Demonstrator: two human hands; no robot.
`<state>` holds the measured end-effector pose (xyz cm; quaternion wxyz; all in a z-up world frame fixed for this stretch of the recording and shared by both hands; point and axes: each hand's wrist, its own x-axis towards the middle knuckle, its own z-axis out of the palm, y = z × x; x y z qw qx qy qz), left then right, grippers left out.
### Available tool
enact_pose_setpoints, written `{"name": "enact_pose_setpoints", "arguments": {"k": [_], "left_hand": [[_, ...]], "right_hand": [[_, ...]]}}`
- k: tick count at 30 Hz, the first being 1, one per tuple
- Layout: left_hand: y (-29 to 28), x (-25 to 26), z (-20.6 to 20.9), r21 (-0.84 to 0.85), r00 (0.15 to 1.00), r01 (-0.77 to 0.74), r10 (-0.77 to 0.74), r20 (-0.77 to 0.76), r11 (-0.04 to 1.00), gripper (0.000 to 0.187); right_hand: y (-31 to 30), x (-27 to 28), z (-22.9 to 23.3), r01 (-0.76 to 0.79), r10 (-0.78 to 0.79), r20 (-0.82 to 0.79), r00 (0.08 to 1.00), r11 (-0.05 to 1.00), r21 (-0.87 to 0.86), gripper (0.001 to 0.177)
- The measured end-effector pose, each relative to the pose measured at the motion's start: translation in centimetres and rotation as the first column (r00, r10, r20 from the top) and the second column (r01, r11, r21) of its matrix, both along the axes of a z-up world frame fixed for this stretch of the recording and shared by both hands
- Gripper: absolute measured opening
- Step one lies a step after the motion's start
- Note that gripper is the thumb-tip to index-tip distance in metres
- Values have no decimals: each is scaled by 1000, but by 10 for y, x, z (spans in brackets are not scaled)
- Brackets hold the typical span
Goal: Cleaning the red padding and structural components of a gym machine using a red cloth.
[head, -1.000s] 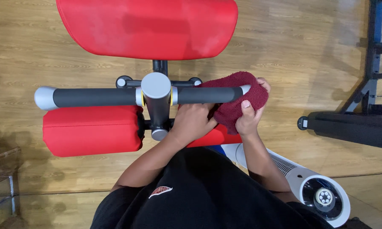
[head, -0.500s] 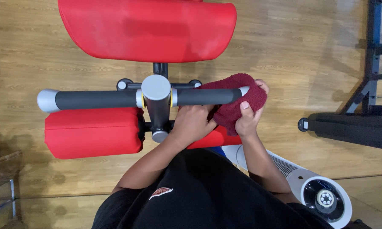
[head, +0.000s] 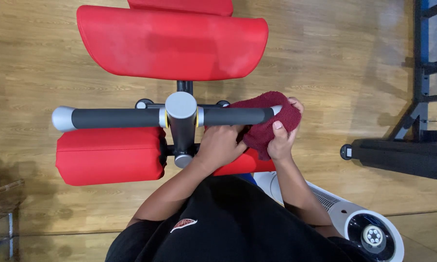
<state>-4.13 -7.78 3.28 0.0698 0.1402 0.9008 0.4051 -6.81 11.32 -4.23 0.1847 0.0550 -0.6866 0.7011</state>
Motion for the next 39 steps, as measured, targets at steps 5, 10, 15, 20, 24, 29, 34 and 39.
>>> {"name": "enact_pose_setpoints", "arguments": {"k": [5,10,15,20,24,29,34,39], "left_hand": [[-1,1,-8,-26,999,39,-40,-22,999,26],[-1,2,-12,-12,998,39,-39,-51,999,28],[2,9,-21,28,994,-14,17,-104,1000,34],[7,21,-29,10,970,-41,42,-239,999,34],[16,30,-41,-270,927,-119,9,-375,955,60],[12,28,-44,-243,939,-78,-10,-344,967,57],[7,25,-45,-194,957,-46,-12,-288,980,54],[10,24,-46,-110,976,-4,-20,-215,994,49]], "right_hand": [[-14,5,23,28,-28,-9,1000,1000,8,49],[12,15,-19,80,-81,28,996,996,39,63],[-37,11,39,563,-586,215,781,810,163,55],[78,23,20,-145,4,-148,989,213,-966,70],[33,10,69,-488,602,-142,786,464,-739,110],[-85,15,107,-88,431,-225,874,596,798,44],[-76,13,108,-7,463,-230,856,455,891,47],[-54,11,124,0,321,-153,935,431,902,35]]}}
